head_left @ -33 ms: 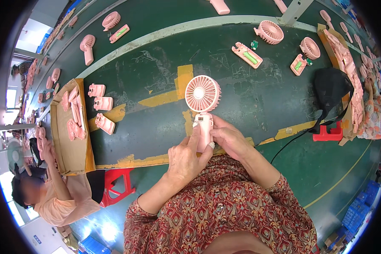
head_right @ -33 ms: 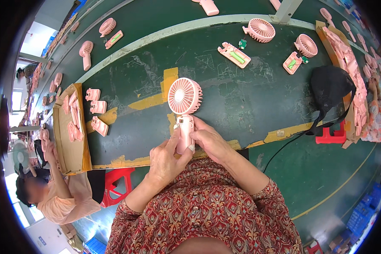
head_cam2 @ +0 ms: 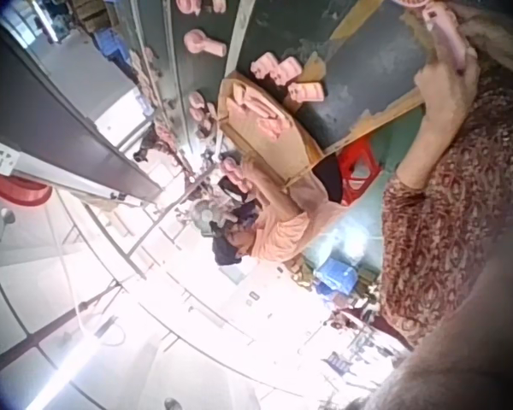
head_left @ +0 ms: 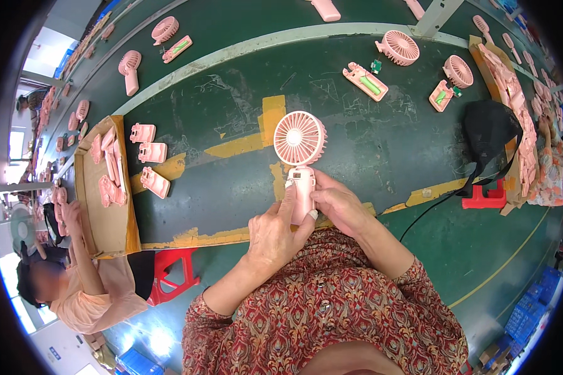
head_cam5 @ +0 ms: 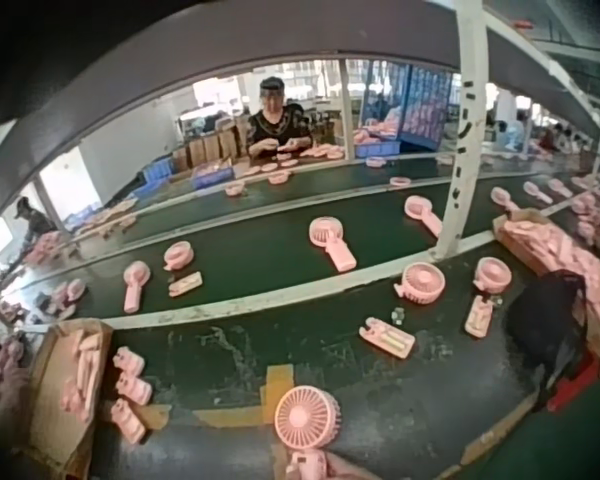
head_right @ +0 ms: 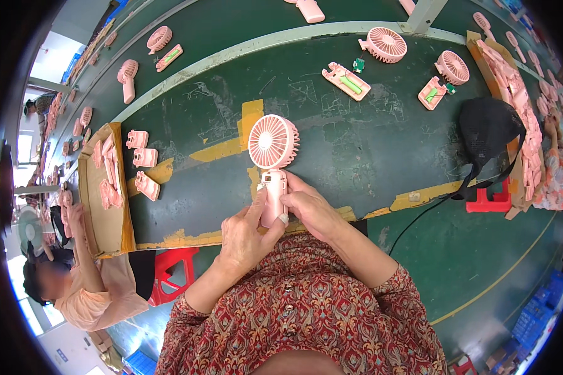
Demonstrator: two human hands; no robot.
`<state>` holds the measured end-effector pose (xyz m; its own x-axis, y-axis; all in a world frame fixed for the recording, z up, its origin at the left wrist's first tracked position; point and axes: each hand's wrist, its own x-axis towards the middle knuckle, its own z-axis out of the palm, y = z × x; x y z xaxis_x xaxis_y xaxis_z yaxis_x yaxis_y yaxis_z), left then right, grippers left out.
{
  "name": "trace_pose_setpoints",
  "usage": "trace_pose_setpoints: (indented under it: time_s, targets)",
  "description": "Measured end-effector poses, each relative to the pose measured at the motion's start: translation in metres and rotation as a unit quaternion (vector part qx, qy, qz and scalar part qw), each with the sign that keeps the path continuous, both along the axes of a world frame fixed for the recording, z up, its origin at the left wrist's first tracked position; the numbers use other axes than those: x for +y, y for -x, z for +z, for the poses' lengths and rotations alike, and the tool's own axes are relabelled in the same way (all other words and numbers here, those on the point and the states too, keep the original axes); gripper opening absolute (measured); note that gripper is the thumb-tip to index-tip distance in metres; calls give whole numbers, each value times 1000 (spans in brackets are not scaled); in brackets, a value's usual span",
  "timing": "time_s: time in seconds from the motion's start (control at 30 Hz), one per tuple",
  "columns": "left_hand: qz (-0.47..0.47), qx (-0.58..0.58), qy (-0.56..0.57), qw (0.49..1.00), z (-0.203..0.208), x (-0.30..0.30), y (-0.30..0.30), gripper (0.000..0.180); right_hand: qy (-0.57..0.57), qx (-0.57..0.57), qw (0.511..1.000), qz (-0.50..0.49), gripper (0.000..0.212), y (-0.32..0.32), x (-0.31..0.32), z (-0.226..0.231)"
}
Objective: The person assembles portable electric fans by attaching the fan head to the handle base, snapping the plastic casing shut, testing the fan by pressing its power button, and placing the assembled fans onto the conveyor belt.
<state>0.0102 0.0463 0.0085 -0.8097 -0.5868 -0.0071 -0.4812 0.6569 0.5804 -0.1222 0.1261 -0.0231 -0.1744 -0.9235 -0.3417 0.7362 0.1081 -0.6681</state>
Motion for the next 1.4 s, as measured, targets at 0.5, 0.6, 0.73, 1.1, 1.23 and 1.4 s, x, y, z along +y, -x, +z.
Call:
trace_pose_setpoints:
  time_s: [0.5,0.6,0.73,1.1,1.23,1.4]
  targets:
    - [-42,16,33,998,-9,4,-7,61,-34,64,995,-67,42,-20,-2,2]
    - [-45,19,40,998,-10,6,-8,61,-54,85,991,-83,39,-23,-3,-2]
    - [-50,11,50,997,-7,8,-8,61,-46,80,991,-94,38,-24,-2,-6]
    - [9,96,-557,825,-24,-22,-8,43,70,-5,993,-98,42,-12,0,1]
    - [-41,33,-441,896,-21,-20,-6,42,75,28,994,-78,45,-7,2,8]
    - [-67,30,-233,970,-7,-12,-2,40,20,7,992,-121,44,-11,3,17]
